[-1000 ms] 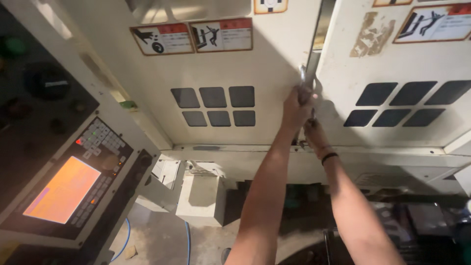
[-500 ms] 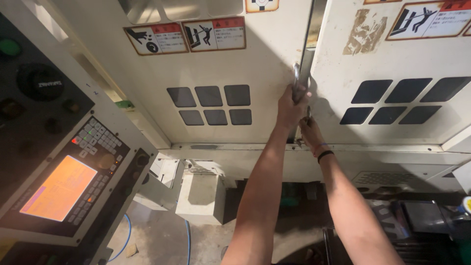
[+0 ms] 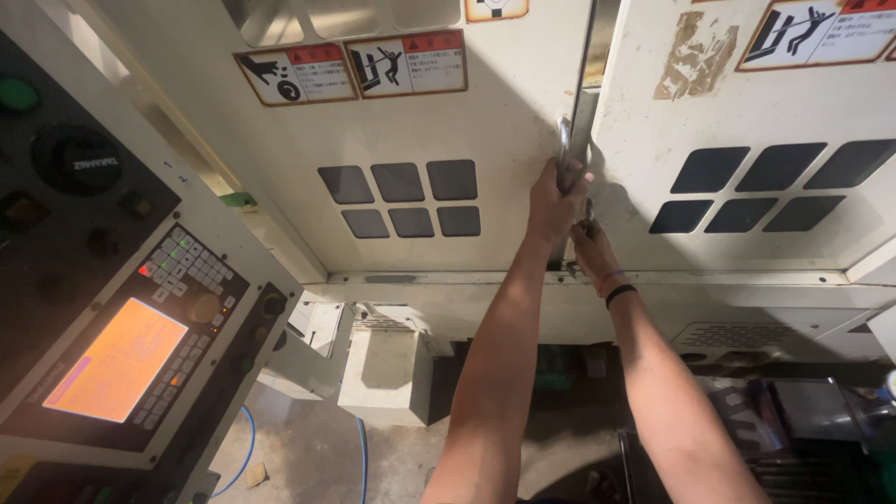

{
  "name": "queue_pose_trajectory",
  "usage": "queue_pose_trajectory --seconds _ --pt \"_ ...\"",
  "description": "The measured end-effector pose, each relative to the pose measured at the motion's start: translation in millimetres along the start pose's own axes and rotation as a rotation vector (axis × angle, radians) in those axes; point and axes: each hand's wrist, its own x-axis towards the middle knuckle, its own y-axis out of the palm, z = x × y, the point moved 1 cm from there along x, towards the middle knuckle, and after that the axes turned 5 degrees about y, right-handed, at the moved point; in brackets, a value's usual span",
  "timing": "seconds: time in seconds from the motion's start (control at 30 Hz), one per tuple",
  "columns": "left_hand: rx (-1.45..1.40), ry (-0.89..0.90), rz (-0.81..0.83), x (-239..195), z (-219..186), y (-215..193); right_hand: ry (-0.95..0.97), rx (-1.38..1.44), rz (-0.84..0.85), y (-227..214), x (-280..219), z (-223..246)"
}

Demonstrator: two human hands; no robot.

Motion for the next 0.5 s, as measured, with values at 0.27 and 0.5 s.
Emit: queue_pose_trajectory --seconds 0.27,0.5 --pt "0.113 0.103 -0.027 2.1 3.6 -0.3 -0.013 0.003 -0.014 0.0 2.9 -3.4" --pt "0.062 0.129 -0.036 1.2 6.2 0.5 0.008 0.032 -0.007 1.0 -0.2 -2.5"
